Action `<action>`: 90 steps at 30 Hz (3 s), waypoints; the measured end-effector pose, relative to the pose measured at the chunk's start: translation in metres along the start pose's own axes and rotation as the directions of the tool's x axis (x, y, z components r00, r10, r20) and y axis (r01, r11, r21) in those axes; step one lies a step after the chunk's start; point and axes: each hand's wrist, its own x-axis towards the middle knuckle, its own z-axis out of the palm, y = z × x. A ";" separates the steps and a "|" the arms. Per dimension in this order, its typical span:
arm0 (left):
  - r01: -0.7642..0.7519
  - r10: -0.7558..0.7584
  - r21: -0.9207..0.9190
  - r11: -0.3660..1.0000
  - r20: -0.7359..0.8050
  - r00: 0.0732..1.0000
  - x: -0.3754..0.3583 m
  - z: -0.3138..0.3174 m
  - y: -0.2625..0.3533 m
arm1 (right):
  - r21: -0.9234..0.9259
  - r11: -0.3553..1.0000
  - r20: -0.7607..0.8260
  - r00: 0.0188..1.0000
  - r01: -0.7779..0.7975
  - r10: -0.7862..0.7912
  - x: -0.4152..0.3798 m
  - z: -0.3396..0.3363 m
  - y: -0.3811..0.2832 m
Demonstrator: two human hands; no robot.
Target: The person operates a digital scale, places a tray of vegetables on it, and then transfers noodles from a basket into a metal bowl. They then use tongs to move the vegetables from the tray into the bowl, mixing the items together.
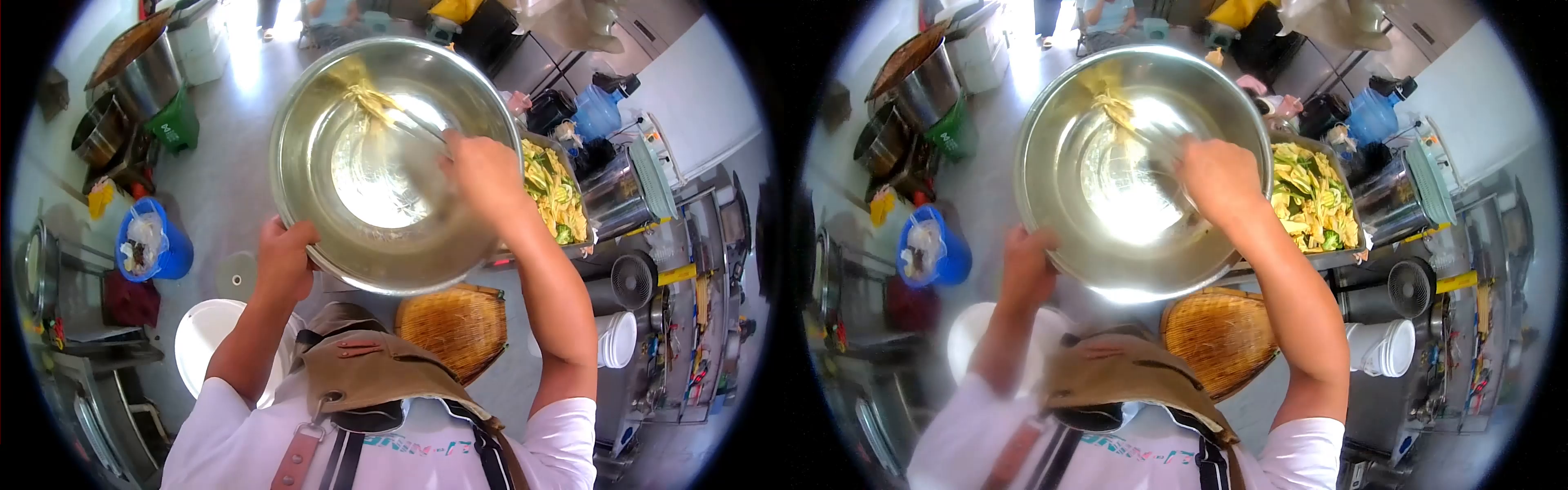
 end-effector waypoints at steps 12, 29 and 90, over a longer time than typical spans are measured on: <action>0.092 -0.093 -0.079 0.993 -0.007 0.996 0.005 -0.011 0.002 | 0.071 0.986 0.150 0.976 0.151 -0.161 -0.020 -0.019 -0.021; -0.072 0.079 0.115 0.991 -0.065 0.995 -0.001 -0.014 0.013 | 0.092 0.992 0.115 0.989 0.081 -0.091 -0.048 0.018 -0.019; 0.158 -0.126 0.216 0.964 -0.155 0.980 0.046 -0.201 -0.088 | 0.962 -0.262 0.263 0.542 -0.081 0.798 -0.343 0.070 0.090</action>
